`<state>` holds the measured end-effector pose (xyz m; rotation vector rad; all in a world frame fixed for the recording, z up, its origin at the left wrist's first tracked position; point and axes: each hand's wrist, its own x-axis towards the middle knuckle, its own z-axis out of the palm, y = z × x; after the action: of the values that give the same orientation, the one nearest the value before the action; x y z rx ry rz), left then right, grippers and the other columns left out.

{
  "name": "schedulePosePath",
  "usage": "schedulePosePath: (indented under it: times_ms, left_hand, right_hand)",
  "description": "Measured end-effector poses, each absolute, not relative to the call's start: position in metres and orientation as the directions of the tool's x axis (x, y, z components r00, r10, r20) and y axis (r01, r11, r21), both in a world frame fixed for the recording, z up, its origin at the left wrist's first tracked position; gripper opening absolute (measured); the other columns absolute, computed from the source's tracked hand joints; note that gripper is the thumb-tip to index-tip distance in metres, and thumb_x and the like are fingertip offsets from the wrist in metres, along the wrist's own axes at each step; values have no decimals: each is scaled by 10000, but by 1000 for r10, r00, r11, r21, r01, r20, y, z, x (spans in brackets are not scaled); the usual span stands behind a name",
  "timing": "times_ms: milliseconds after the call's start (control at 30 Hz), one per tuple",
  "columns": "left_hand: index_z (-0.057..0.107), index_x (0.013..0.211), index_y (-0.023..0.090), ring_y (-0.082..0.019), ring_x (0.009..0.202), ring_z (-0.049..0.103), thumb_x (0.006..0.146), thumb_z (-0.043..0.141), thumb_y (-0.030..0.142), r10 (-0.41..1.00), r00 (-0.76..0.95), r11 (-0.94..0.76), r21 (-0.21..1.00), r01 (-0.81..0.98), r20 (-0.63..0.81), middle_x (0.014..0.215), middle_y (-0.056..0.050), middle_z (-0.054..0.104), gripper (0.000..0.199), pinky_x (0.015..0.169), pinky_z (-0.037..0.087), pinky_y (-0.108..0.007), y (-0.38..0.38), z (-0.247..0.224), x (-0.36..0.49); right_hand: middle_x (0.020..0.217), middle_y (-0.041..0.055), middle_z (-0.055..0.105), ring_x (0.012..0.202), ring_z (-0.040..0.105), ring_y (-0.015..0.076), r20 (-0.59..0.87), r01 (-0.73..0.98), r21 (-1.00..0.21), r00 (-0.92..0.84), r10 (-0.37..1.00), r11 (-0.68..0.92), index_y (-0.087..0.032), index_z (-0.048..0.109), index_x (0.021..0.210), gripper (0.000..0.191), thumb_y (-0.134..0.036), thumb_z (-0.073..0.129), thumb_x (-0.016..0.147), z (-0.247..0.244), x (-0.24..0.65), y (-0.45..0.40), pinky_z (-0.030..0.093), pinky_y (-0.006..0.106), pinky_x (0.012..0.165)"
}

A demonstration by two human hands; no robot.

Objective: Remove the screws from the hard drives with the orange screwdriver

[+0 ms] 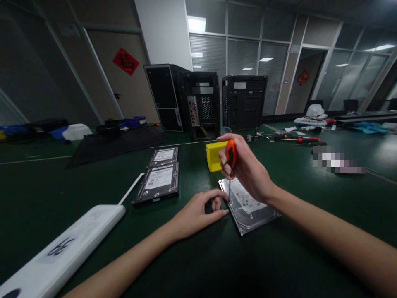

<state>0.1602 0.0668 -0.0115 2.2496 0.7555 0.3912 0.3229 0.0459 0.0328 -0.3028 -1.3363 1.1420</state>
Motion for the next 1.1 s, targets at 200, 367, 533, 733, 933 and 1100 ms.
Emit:
schedulePosePath:
  times_ms: [200, 367, 533, 733, 933, 1100]
  left_hand:
    - [560, 1034, 175, -120, 683, 475, 833, 535, 311, 623, 780, -574, 709, 410, 53, 720, 36, 493, 243, 631, 364, -219, 67, -12, 160]
    - [559, 1037, 177, -119, 683, 480, 830, 543, 313, 621, 781, -577, 713, 399, 66, 727, 36, 500, 248, 631, 367, -219, 69, -14, 160]
    - [555, 1038, 170, -118, 677, 476, 828, 542, 318, 626, 779, -567, 714, 410, 49, 720, 36, 493, 257, 627, 371, -216, 68, -12, 160]
    - [555, 1033, 163, -131, 696, 494, 828, 532, 335, 638, 769, -556, 707, 437, 27, 745, 22, 520, 268, 645, 392, -230, 65, -7, 161]
    - [564, 1041, 164, -148, 723, 513, 826, 533, 345, 649, 760, -564, 695, 446, 39, 796, 1, 561, 283, 666, 403, -248, 65, -7, 162]
    - [560, 1043, 168, -137, 702, 493, 829, 535, 341, 641, 767, -563, 702, 436, 39, 746, 20, 522, 276, 656, 391, -240, 66, -9, 161]
  right_hand:
    - [822, -12, 484, 623, 469, 68, 585, -446, -770, -205, 785, 457, -241, 504, 1014, 181, -348, 413, 900, 32, 328, 50, 417, 197, 555]
    - [862, -2, 500, 672, 510, 78, 611, -470, -750, -220, 760, 466, -231, 517, 983, 150, -316, 436, 890, 34, 327, 49, 467, 221, 618]
    - [821, -8, 500, 678, 519, 77, 640, -469, -727, -199, 742, 502, -226, 516, 976, 127, -284, 438, 894, 33, 326, 50, 473, 231, 655]
    - [808, -17, 514, 626, 525, 75, 652, -424, -727, -179, 737, 540, -239, 497, 964, 109, -287, 493, 866, 33, 324, 48, 470, 235, 623]
    - [752, -28, 520, 567, 511, 70, 658, -404, -736, -237, 715, 544, -237, 476, 966, 157, -251, 554, 830, 35, 320, 45, 410, 199, 511]
    - [748, -31, 503, 561, 470, 60, 643, -408, -741, -202, 738, 534, -239, 477, 976, 141, -309, 508, 858, 33, 323, 50, 383, 199, 523]
